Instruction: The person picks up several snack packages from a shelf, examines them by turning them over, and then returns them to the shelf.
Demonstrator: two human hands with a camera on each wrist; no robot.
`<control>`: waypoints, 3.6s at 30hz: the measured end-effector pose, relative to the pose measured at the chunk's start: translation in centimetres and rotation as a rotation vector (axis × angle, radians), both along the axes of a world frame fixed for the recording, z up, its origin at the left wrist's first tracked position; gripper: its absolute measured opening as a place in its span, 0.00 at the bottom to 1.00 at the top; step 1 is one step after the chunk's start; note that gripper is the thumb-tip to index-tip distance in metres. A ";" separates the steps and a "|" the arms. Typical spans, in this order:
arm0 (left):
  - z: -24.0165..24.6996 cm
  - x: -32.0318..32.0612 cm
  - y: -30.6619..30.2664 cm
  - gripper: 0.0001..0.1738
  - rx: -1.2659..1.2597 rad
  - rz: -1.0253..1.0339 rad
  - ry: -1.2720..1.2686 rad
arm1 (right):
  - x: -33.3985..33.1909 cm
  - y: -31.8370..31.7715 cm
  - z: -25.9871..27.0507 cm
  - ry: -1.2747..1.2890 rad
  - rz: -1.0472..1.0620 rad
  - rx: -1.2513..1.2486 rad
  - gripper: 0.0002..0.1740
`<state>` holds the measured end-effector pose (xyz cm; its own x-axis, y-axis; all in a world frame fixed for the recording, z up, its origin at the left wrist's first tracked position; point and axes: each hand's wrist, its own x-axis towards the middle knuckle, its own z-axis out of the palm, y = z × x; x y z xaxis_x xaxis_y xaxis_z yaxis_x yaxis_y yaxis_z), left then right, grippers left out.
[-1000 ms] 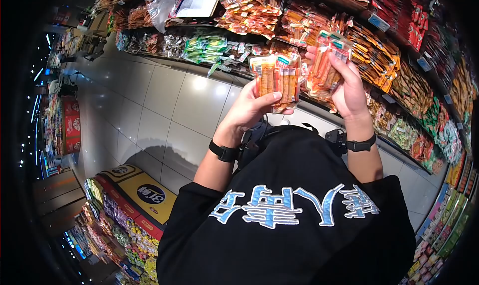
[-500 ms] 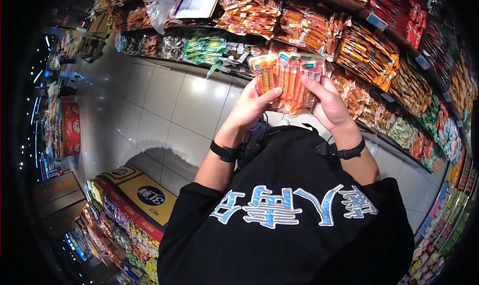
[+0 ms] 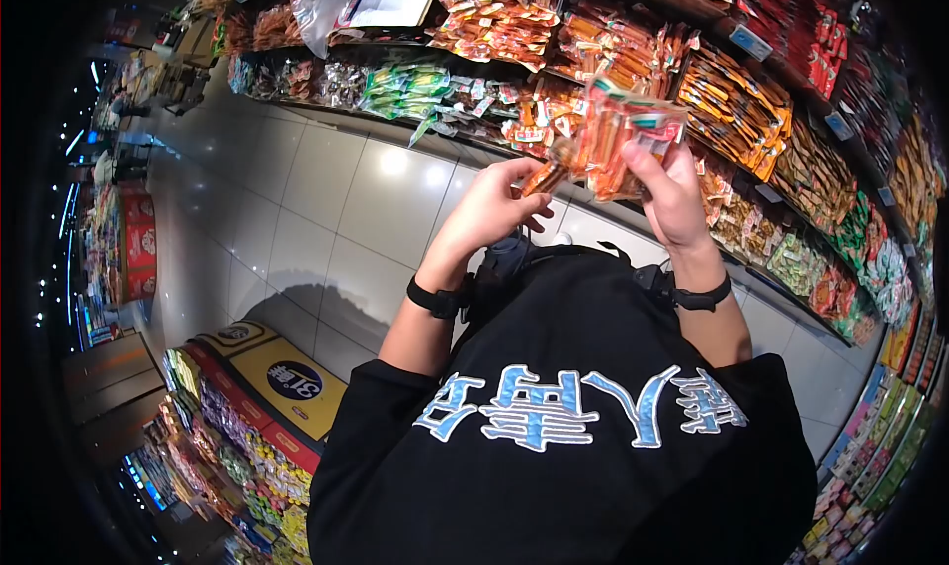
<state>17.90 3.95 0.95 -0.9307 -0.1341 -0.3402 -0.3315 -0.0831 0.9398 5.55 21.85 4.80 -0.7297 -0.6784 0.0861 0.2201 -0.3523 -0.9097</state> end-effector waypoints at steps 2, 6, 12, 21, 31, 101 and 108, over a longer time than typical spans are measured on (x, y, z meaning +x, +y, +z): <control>0.5 -0.1 0.5 0.19 -0.124 -0.038 0.053 | 0.6 -0.1 0.5 0.107 0.080 0.048 0.24; 1.5 -0.2 1.1 0.17 -0.178 0.028 0.162 | 0.9 -1.1 0.9 0.220 0.183 0.152 0.22; 1.7 0.5 -0.8 0.19 0.132 0.147 0.207 | -0.9 -0.4 0.7 0.193 0.188 0.201 0.20; 1.4 0.7 -1.8 0.25 0.384 0.214 0.347 | -0.5 0.5 0.7 0.073 0.275 0.183 0.22; 0.9 0.0 -2.3 0.20 0.428 0.230 0.217 | -0.9 0.1 -0.4 0.073 0.216 0.208 0.22; -7.4 -18.6 -30.0 0.17 0.290 -0.095 -0.196 | -32.1 -15.0 -18.6 0.822 -0.107 1.790 0.38; -6.9 -17.1 -24.5 0.17 0.329 0.036 -0.186 | -34.2 -13.8 -21.2 0.945 -0.179 1.737 0.36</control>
<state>0.81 -20.59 -5.96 -0.8456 -0.0211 -0.5334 -0.4855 -0.3850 0.7849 -28.60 8.02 -16.36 -0.9136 -0.3826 -0.1376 -0.3830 0.9234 -0.0248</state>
